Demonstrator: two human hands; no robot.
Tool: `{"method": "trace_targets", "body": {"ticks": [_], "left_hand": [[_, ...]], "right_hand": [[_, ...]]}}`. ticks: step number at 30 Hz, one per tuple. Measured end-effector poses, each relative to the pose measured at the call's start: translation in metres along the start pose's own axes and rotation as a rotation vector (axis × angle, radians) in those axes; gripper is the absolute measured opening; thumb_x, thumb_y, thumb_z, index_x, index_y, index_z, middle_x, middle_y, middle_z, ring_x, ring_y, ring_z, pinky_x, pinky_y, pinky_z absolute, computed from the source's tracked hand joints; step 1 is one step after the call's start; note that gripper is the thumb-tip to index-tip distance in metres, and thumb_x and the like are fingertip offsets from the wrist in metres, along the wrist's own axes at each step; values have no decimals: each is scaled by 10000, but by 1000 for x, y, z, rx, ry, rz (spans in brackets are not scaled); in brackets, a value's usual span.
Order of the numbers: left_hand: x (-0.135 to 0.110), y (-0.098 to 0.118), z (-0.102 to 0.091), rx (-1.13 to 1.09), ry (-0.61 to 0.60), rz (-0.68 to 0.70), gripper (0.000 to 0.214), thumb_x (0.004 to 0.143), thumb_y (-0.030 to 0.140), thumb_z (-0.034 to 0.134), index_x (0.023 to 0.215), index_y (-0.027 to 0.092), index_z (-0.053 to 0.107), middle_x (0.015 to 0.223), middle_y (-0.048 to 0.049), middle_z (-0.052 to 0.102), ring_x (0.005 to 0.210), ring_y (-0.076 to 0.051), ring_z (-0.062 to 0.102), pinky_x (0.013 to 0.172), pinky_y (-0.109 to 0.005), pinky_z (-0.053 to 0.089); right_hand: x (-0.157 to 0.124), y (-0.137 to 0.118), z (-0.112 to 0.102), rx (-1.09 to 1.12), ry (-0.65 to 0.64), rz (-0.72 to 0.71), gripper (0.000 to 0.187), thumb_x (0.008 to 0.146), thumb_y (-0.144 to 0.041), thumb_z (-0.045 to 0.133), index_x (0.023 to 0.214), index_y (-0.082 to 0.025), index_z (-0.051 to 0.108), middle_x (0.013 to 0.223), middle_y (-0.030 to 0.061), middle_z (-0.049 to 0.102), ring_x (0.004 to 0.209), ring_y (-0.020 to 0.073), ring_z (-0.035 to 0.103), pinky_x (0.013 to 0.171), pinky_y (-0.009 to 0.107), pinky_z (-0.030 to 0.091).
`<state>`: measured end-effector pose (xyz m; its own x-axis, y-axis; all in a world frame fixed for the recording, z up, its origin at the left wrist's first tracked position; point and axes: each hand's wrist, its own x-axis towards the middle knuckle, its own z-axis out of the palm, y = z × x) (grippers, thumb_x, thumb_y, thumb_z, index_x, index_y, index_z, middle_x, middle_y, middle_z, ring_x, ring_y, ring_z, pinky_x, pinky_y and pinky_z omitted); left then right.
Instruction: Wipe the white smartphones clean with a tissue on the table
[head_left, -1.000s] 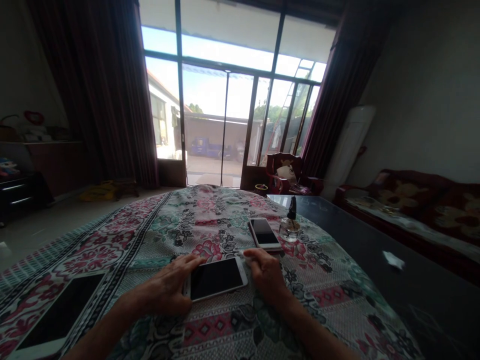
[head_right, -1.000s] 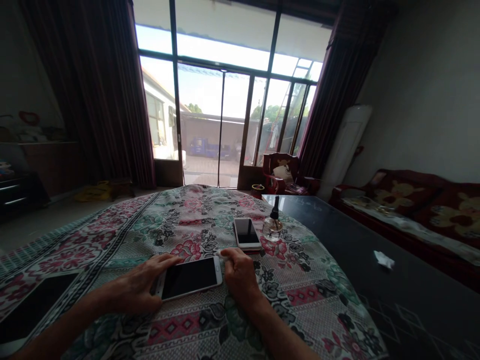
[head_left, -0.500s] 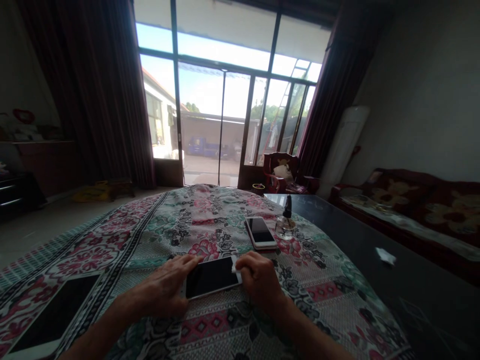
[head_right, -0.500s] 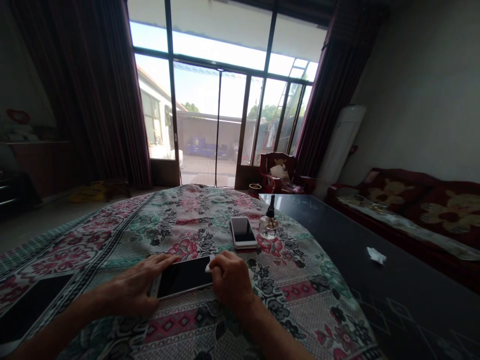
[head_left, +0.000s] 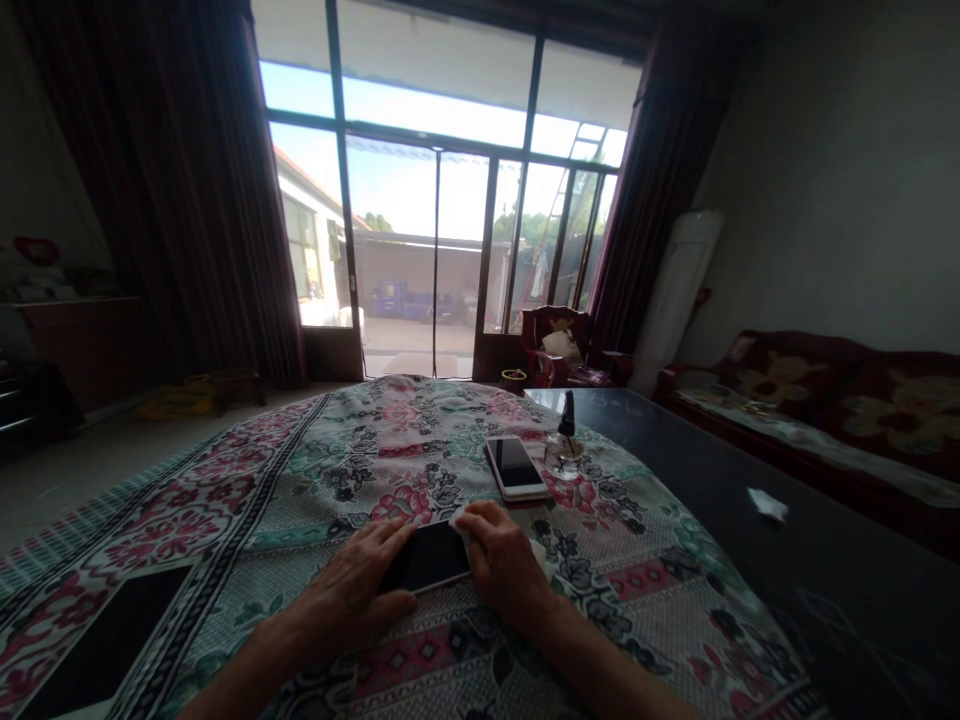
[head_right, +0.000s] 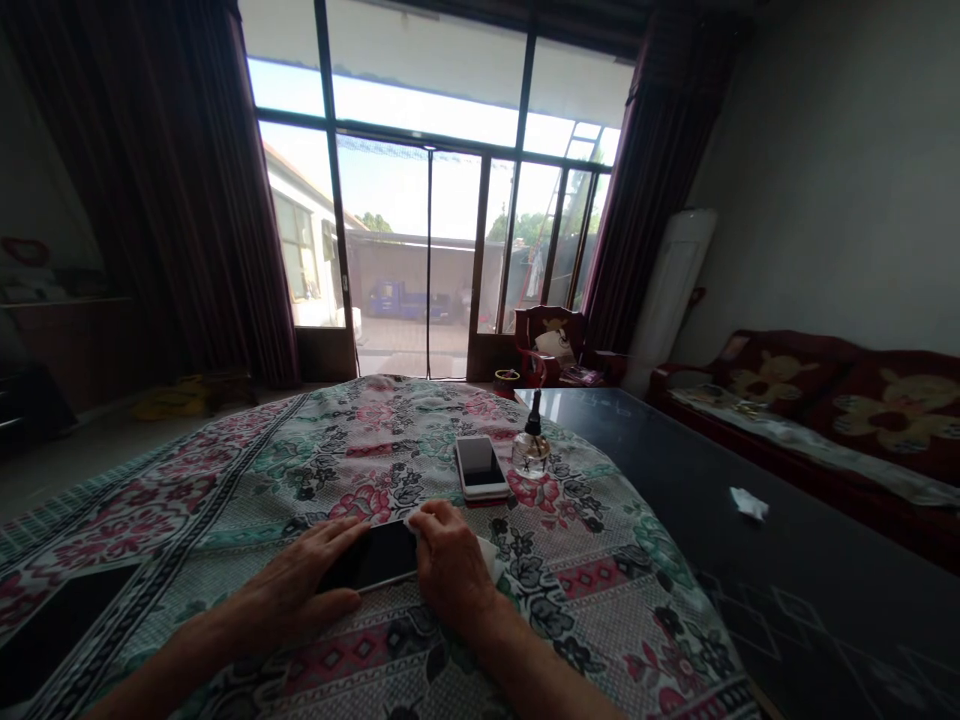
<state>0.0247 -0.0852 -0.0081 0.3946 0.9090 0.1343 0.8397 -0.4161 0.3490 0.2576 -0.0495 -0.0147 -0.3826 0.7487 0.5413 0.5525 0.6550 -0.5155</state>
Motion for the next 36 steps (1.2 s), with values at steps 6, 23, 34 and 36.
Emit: {"method": "trace_targets", "body": {"ticks": [6, 23, 34, 36], "left_hand": [[-2, -8, 2, 9, 15, 14, 638, 804, 379, 605, 1405, 250, 432, 1473, -92, 451, 1370, -332, 370, 1135, -517, 304], [3, -12, -13, 62, -7, -145, 671, 621, 490, 699, 1210, 180, 613, 1307, -133, 546, 1219, -339, 495, 989, -408, 440], [1, -8, -13, 54, 6, -143, 647, 637, 477, 678, 1203, 172, 605, 1241, -119, 556, 1144, -305, 510, 950, -390, 451], [2, -9, -12, 55, 0, -147, 659, 633, 485, 681, 1207, 169, 604, 1245, -120, 554, 1145, -304, 510, 948, -386, 452]], "right_hand": [[1, 0, 0, -79, -44, 80, 320, 812, -37, 463, 1004, -186, 671, 1042, 70, 630, 992, 172, 580, 924, 267, 437], [10, -15, -2, -306, -231, 118, 227, 806, -111, 488, 839, -187, 699, 890, 64, 630, 832, 173, 604, 740, 249, 433], [3, -23, -10, -308, -236, 183, 270, 785, -125, 495, 910, -184, 728, 912, 78, 680, 817, 172, 639, 733, 246, 437], [4, -22, -10, -271, -230, 194, 274, 769, -124, 506, 902, -184, 738, 895, 74, 697, 824, 173, 649, 750, 240, 441]]}}
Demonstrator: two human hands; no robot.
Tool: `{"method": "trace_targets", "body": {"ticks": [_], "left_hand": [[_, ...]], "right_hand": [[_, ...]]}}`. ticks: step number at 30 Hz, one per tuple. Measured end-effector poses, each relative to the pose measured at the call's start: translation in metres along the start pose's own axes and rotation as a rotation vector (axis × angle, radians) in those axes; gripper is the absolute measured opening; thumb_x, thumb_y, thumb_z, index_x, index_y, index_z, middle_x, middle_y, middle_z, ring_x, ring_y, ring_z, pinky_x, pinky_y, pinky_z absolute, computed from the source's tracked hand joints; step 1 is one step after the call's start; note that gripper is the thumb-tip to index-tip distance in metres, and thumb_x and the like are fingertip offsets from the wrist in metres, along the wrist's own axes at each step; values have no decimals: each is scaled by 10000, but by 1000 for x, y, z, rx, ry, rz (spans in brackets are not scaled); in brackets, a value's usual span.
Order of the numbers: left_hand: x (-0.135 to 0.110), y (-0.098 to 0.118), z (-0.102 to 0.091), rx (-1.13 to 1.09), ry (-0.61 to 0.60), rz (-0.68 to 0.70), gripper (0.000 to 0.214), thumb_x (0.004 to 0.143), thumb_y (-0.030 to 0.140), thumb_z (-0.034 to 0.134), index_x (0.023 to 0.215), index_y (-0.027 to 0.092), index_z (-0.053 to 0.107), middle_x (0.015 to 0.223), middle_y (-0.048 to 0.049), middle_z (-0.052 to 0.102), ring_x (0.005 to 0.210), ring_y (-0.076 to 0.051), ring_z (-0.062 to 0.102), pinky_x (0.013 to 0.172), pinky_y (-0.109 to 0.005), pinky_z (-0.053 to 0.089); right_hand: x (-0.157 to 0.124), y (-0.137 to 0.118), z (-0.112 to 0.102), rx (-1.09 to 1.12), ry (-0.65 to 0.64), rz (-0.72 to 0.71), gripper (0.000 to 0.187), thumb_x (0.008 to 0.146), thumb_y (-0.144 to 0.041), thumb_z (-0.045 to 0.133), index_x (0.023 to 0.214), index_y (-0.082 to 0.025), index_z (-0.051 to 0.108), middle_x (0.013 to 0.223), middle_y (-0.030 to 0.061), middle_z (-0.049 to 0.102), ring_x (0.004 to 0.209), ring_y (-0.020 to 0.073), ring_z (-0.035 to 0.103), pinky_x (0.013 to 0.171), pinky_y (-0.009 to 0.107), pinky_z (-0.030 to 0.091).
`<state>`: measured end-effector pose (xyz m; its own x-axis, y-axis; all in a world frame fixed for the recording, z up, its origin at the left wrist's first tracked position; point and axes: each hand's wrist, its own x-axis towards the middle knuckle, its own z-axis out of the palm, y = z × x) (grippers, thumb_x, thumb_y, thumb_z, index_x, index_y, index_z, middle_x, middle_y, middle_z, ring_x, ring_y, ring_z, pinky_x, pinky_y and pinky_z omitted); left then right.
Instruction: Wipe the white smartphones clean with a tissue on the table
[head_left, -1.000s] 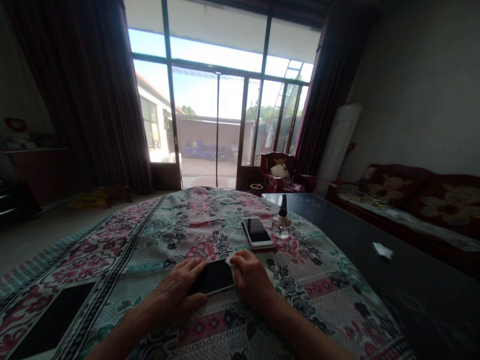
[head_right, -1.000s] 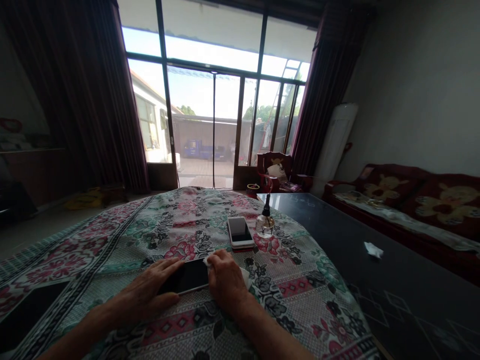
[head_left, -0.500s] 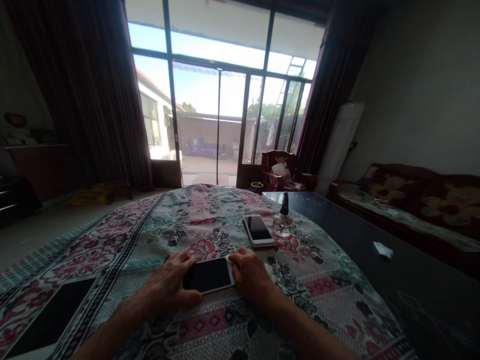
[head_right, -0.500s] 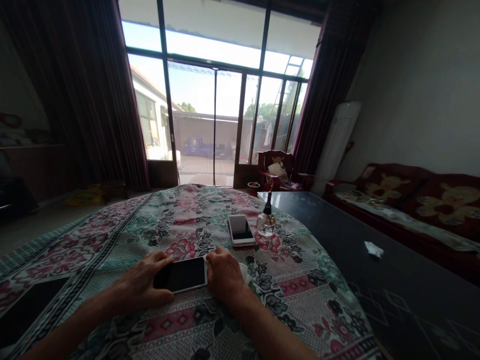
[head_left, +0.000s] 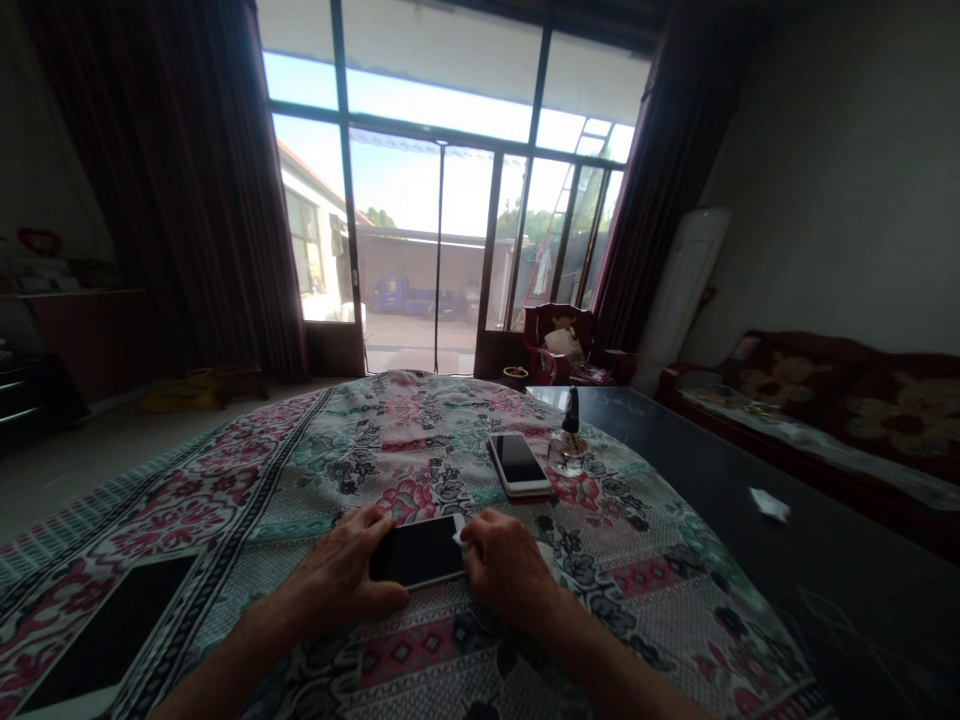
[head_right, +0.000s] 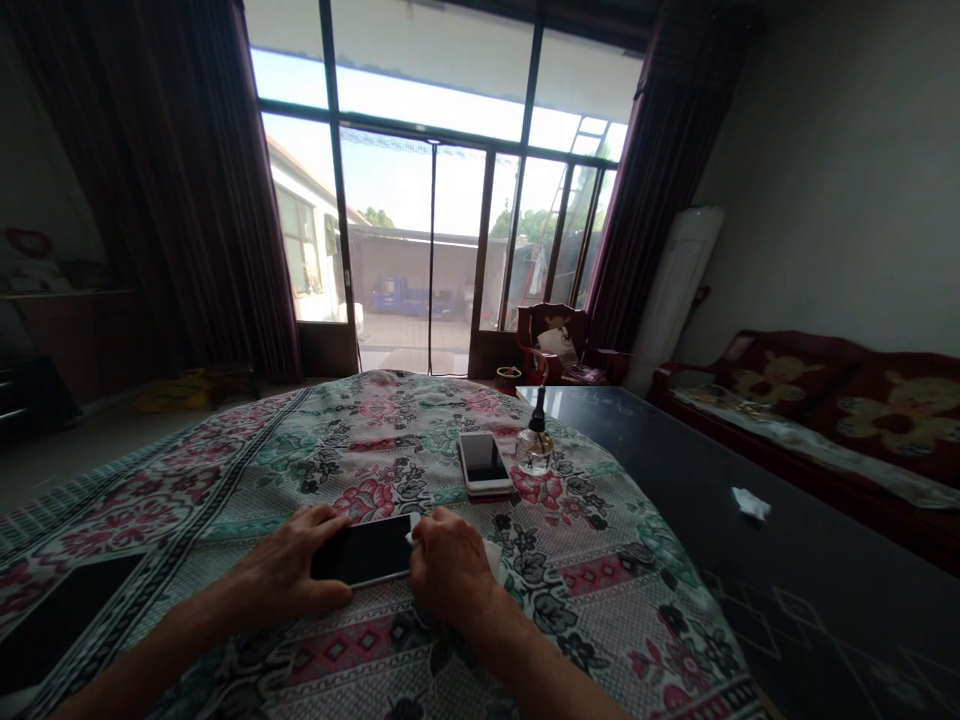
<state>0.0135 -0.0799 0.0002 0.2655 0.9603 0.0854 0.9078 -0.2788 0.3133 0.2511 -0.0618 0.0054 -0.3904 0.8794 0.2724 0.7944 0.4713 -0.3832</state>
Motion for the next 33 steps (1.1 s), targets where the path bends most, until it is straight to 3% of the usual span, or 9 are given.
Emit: {"method": "trace_targets", "body": {"ticks": [6, 10, 16, 21, 24, 29, 33], "left_hand": [[1, 1, 2, 11, 11, 29, 683, 650, 476, 669, 1260, 186, 570, 1269, -110, 542, 1183, -308, 484, 1001, -395, 413], [6, 14, 2, 11, 21, 68, 668, 636, 499, 684, 1220, 189, 594, 1194, -103, 563, 1127, -307, 506, 982, -398, 416], [26, 32, 7, -36, 12, 114, 659, 635, 496, 680, 1227, 224, 586, 1099, -81, 558, 1046, -285, 526, 933, -385, 436], [26, 25, 13, -61, 39, 135, 665, 580, 454, 721, 1191, 221, 603, 1095, -76, 563, 1048, -290, 524, 957, -397, 421], [22, 16, 7, -159, 27, 128, 678, 571, 409, 738, 1211, 248, 583, 1151, -58, 562, 1076, -278, 525, 961, -385, 426], [21, 10, -18, -398, -49, 123, 526, 689, 397, 667, 1193, 276, 581, 1125, -26, 582, 1019, -232, 557, 910, -338, 456], [23, 10, -26, -530, -75, 135, 514, 700, 440, 653, 1182, 270, 596, 1122, -23, 590, 1049, -243, 540, 949, -372, 441]], "right_hand": [[8, 9, -9, 106, 108, 46, 273, 752, -113, 519, 879, -184, 750, 878, 61, 712, 821, 171, 657, 777, 238, 452], [14, 17, -10, 123, 203, 34, 292, 772, -86, 502, 918, -174, 739, 897, 66, 689, 816, 168, 648, 789, 250, 456], [16, 20, -2, 136, 225, -6, 271, 822, -79, 489, 906, -175, 728, 890, 73, 656, 816, 171, 634, 779, 262, 465], [17, 21, 0, 181, 265, -17, 263, 816, -59, 499, 916, -164, 718, 887, 72, 643, 816, 170, 627, 782, 271, 474], [19, 20, -1, 254, 300, -25, 250, 804, -59, 522, 920, -162, 718, 884, 69, 650, 828, 175, 630, 794, 282, 478], [19, 10, -3, 444, 385, -32, 236, 792, -73, 549, 924, -170, 719, 881, 57, 670, 834, 165, 638, 782, 271, 485], [18, 2, -5, 526, 436, -48, 221, 792, -87, 560, 912, -174, 723, 874, 54, 676, 829, 162, 641, 776, 268, 489]]}}
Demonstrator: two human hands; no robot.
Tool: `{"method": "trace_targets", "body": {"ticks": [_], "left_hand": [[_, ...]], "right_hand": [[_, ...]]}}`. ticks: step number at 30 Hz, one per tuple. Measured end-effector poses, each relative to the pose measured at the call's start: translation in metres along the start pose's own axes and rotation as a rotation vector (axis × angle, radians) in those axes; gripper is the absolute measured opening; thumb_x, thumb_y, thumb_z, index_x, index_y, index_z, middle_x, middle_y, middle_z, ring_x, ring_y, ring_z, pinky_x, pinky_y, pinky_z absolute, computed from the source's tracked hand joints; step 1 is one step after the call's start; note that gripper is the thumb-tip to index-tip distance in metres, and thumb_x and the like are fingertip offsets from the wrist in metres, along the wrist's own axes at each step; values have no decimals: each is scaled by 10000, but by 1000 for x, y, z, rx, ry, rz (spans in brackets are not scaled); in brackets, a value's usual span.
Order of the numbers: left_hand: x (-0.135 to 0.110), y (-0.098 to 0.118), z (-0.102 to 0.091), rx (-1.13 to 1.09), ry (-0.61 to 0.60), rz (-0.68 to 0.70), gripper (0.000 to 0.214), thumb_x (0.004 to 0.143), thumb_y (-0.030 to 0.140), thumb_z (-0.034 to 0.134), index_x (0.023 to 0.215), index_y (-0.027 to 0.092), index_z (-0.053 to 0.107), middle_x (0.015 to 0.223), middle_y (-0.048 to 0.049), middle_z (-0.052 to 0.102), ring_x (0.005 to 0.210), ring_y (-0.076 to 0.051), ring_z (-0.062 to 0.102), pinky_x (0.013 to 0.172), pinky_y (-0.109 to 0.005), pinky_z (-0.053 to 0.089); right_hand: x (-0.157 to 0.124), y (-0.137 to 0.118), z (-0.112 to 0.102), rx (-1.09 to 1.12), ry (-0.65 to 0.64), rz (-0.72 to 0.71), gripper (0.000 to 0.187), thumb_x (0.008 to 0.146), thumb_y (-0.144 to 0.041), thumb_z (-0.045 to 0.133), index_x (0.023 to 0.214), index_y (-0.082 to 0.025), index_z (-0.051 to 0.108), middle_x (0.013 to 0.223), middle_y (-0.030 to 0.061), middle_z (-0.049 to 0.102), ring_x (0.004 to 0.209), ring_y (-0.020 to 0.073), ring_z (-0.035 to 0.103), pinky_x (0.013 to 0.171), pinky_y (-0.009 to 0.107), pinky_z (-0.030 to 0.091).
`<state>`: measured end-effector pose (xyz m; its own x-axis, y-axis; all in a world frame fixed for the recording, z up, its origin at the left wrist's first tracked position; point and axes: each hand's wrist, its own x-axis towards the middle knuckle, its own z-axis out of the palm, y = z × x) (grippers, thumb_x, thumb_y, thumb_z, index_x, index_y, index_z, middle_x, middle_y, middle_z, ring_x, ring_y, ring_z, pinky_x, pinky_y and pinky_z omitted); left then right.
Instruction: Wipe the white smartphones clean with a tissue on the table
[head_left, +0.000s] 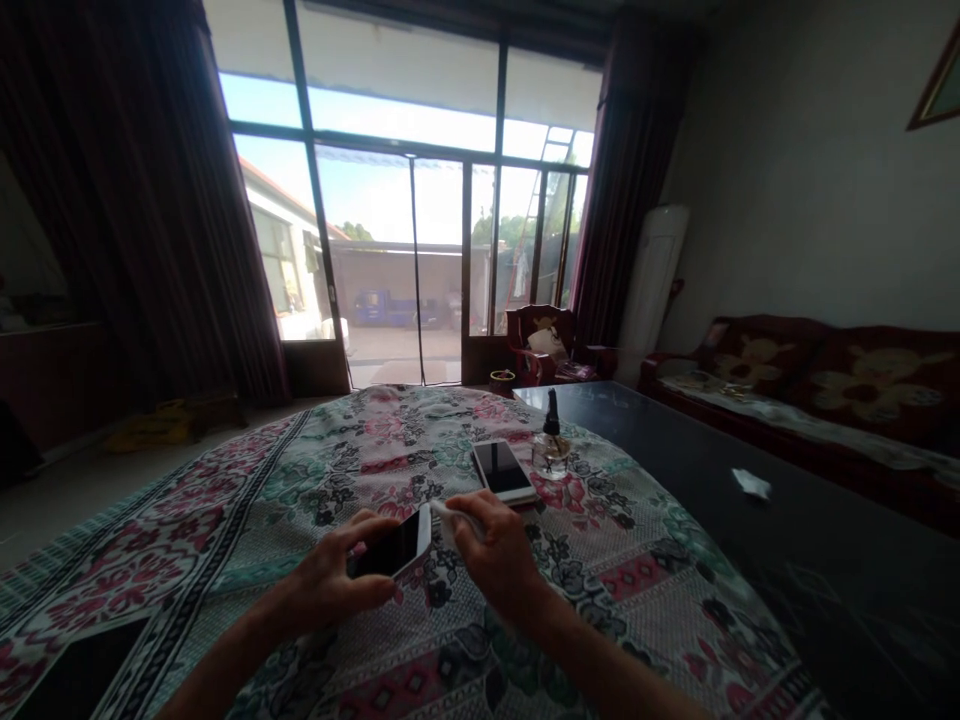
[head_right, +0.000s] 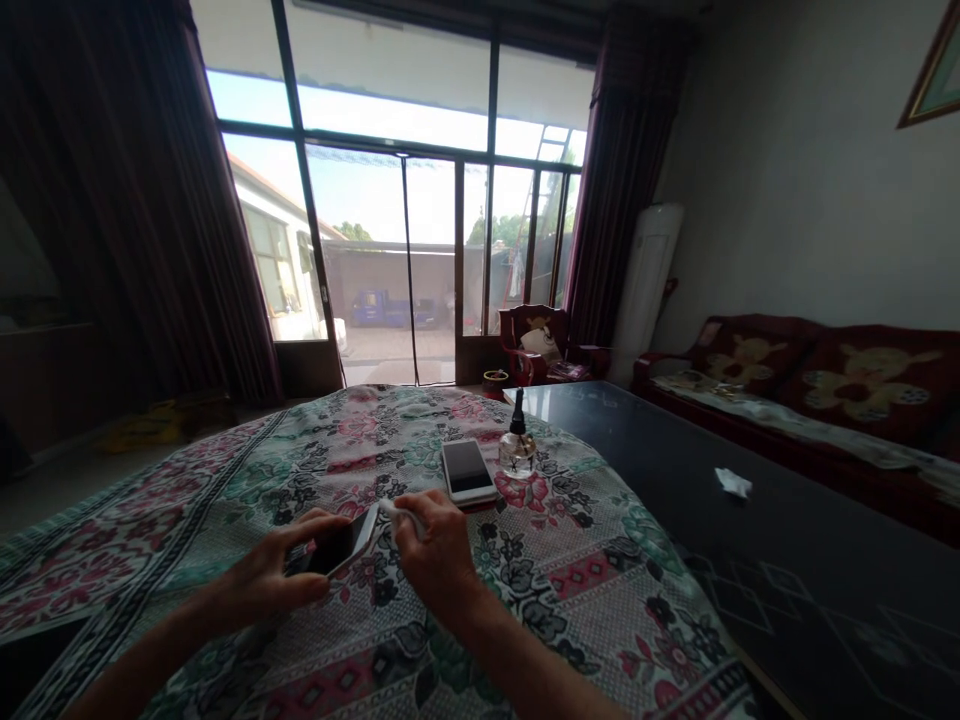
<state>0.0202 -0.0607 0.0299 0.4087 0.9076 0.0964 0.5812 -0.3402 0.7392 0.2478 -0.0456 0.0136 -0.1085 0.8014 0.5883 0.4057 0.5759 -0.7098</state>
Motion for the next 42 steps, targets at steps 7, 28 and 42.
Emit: {"method": "trace_targets", "body": {"ticks": [7, 28, 42], "left_hand": [[2, -6, -2, -34, -14, 26, 498, 716, 439, 632, 1170, 235, 618, 1098, -35, 597, 1018, -235, 551, 907, -343, 456], [-1, -5, -10, -13, 14, 46, 497, 728, 421, 628, 1190, 236, 613, 1095, -25, 621, 988, -211, 553, 913, -350, 448], [-1, 6, 4, -19, -14, 9, 568, 649, 326, 672, 1209, 255, 604, 1124, -19, 596, 1044, -218, 553, 945, -356, 446]], "right_hand": [[-7, -15, 3, 157, -10, -128, 206, 845, -147, 554, 945, -181, 731, 875, 62, 670, 812, 155, 641, 742, 265, 509], [-14, -34, -1, 205, 79, -285, 234, 889, -129, 530, 1003, -232, 706, 918, 51, 630, 843, 146, 623, 731, 273, 527], [-10, -5, 9, 212, 13, -166, 240, 909, -186, 511, 1007, -251, 720, 954, 56, 632, 879, 161, 613, 775, 293, 525]]}}
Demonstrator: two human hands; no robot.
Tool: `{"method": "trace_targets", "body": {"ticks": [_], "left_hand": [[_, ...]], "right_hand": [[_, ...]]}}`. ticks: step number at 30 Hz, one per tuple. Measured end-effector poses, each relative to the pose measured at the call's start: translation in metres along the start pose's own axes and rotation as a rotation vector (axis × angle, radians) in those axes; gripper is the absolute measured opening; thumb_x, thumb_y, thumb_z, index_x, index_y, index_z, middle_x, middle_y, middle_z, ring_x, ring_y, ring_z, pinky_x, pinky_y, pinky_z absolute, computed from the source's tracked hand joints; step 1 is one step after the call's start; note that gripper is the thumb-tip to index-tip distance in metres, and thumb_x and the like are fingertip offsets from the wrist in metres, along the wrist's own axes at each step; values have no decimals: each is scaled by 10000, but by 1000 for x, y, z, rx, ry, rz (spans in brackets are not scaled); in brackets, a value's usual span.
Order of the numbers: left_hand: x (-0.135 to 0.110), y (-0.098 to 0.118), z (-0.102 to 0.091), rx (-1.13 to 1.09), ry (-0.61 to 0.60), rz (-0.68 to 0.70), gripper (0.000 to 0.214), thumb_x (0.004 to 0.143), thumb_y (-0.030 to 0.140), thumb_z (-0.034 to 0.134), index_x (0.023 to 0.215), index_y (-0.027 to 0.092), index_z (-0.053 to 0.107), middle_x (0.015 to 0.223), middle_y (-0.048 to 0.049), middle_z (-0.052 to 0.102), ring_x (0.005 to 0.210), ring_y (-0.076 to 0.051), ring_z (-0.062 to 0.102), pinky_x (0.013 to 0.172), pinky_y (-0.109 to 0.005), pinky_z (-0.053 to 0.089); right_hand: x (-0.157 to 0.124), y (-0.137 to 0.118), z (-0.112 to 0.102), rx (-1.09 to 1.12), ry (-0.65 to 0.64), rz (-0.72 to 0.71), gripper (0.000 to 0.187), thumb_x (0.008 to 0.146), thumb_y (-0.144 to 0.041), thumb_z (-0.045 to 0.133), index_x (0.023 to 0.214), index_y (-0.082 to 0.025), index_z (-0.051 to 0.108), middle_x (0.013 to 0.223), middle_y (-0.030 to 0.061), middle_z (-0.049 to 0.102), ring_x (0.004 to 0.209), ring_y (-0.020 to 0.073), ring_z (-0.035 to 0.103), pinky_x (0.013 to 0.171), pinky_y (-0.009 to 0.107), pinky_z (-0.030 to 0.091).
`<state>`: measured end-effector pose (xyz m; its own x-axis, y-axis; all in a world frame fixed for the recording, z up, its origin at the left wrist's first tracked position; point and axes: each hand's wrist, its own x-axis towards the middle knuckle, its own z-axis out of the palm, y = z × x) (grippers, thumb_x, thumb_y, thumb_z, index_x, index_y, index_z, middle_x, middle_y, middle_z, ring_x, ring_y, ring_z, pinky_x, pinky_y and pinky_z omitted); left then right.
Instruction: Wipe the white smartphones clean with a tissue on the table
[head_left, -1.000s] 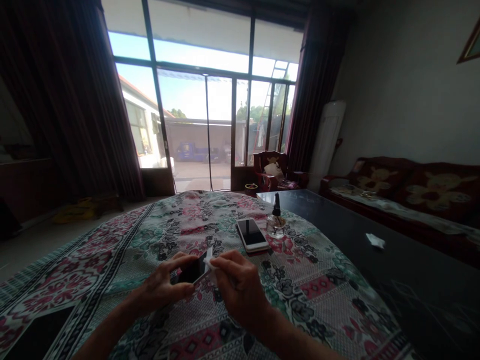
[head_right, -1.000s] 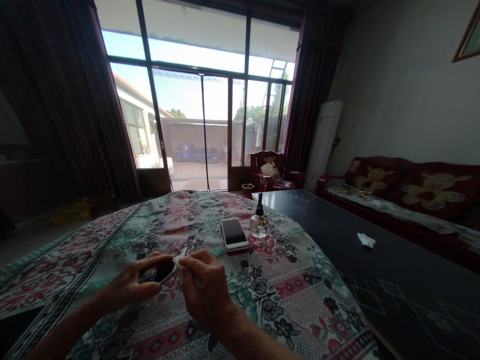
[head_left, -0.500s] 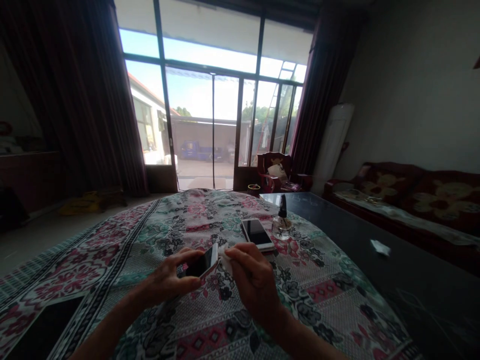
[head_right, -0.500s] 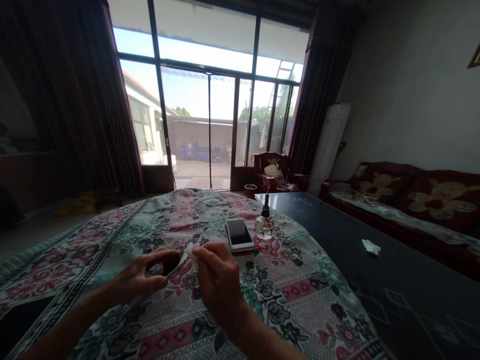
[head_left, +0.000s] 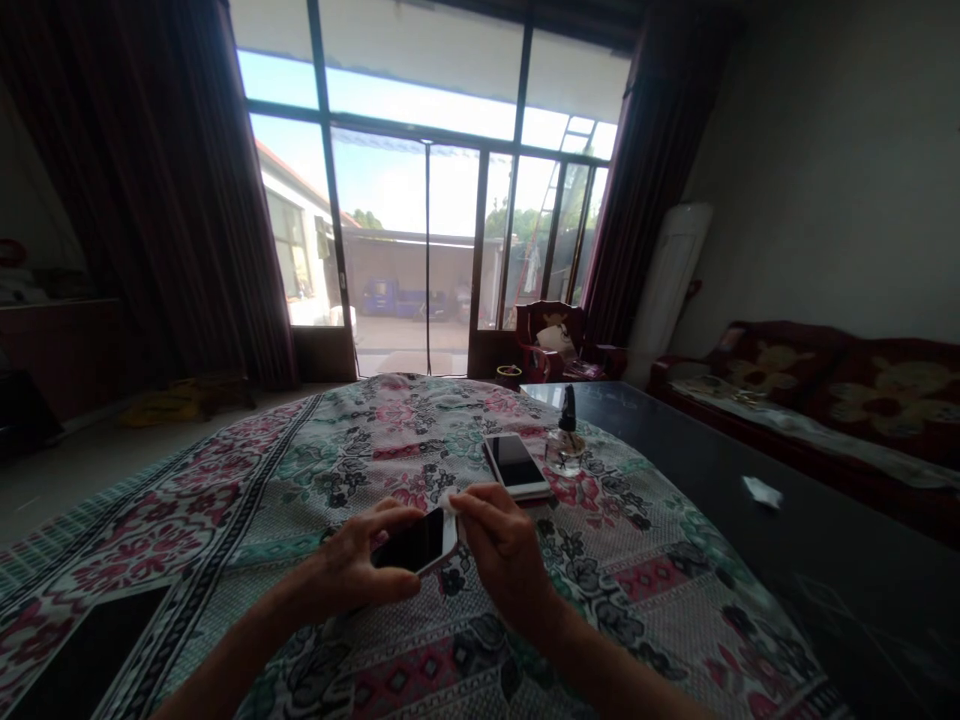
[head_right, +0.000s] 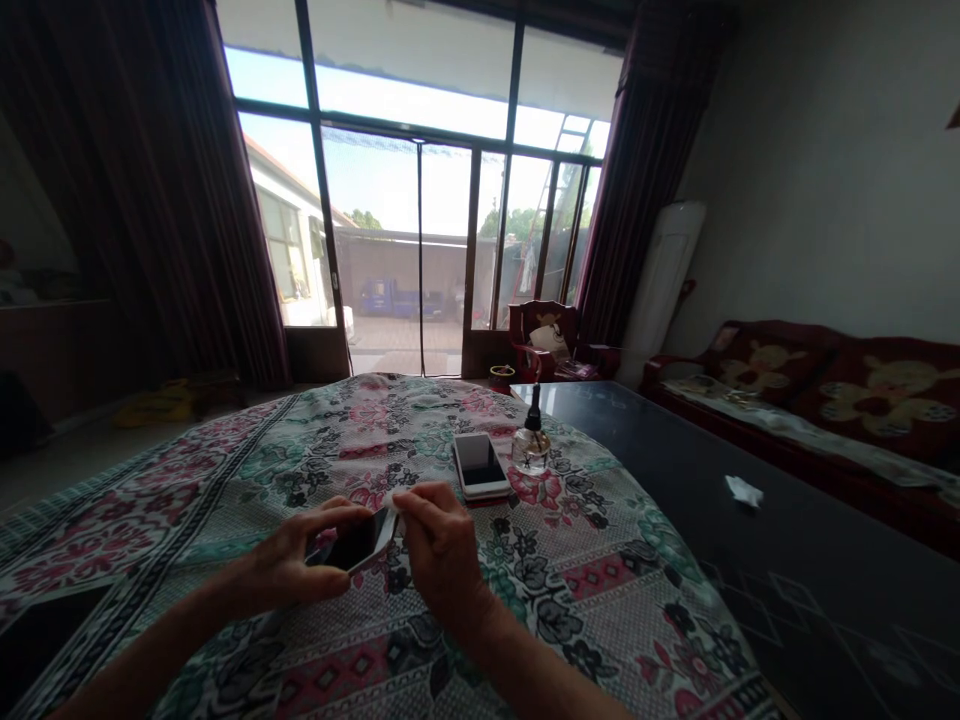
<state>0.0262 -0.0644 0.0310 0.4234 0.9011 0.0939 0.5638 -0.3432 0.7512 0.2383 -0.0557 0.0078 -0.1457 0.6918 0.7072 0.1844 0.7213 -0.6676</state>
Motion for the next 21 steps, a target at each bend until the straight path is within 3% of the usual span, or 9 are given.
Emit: {"method": "trace_targets", "body": {"ticks": [6, 15, 21], "left_hand": [[0, -12, -8, 45, 63, 10, 527, 685, 376, 656, 1192, 240, 613, 1023, -12, 613, 955, -203, 562, 890, -348, 458], [-1, 6, 6, 26, 9, 45, 572, 659, 346, 696, 1216, 262, 595, 1159, -26, 590, 1069, -229, 542, 973, -392, 433], [1, -6, -2, 8, 49, 15, 573, 664, 412, 682, 1211, 259, 606, 1126, -27, 617, 1036, -238, 563, 936, -403, 461]], "right_hand": [[-7, -21, 7, 63, -36, -36, 255, 920, -181, 497, 1050, -236, 709, 968, 65, 619, 898, 157, 610, 778, 277, 521], [1, -2, -2, 12, 37, 71, 234, 913, -208, 514, 1017, -237, 721, 986, 65, 626, 884, 155, 607, 758, 263, 517], [-7, -17, 6, 47, 3, 43, 236, 920, -217, 508, 1022, -248, 718, 977, 60, 612, 867, 149, 601, 740, 256, 519]]}}
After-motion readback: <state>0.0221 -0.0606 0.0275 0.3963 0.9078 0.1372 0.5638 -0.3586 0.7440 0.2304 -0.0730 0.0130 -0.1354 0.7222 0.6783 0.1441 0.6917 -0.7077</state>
